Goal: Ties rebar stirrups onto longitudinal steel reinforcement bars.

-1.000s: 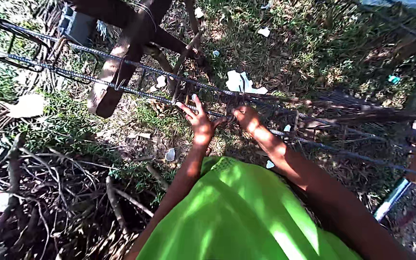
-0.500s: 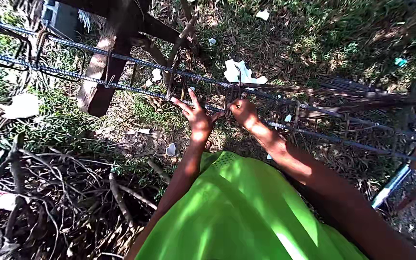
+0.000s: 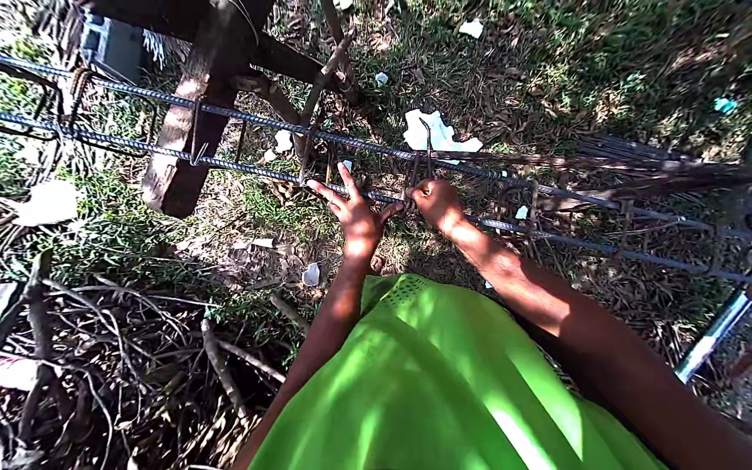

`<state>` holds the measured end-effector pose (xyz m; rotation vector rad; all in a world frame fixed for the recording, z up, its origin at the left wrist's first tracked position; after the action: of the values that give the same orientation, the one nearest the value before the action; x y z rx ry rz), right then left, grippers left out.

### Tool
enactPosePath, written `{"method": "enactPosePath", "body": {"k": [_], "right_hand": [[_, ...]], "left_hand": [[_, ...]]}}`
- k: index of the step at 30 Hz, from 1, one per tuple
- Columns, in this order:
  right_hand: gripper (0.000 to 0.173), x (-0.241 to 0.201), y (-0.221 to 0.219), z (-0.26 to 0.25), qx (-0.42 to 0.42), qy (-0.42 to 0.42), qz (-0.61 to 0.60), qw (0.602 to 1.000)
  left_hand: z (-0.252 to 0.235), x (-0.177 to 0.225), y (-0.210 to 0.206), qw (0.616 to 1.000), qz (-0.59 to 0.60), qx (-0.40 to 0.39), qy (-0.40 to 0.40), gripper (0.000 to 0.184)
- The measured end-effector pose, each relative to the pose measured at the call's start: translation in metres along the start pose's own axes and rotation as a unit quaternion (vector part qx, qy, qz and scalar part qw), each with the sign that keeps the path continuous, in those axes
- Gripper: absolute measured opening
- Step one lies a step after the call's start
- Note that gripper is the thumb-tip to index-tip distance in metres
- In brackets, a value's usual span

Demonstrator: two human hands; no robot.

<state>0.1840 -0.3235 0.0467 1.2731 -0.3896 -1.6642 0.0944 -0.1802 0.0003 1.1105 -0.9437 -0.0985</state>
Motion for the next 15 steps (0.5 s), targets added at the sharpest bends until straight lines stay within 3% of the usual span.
{"method": "enactPosePath", "body": {"k": [8,12,15], "right_hand": [[0.040,0.007,0.008,0.000,-0.006,0.017,-0.038,0.999],[0.033,0.034,0.054,0.022,0.058,0.108,-0.087,0.989],[0.046,0.065,0.103,0.056,0.167,0.100,-0.100,0.976]], "left_hand": [[0.003,-0.006,0.001,0.999,0.008,0.009,-0.037,0.150],[0.008,-0.005,0.024,0.998,0.013,-0.024,-0.048,0.141],[0.013,0.004,0.055,0.994,-0.004,-0.047,-0.095,0.108]]}}
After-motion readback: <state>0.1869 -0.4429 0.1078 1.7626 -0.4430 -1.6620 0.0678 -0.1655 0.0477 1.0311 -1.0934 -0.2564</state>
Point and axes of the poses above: each hand's wrist, its own z-axis away from the middle knuckle, its own y-axis out of the back of the hand, x = y × z, the point moved 1 cm from there along -z, towards the middle knuckle, and after that the axes turned 5 degrees about x, right-handed, at the moved point
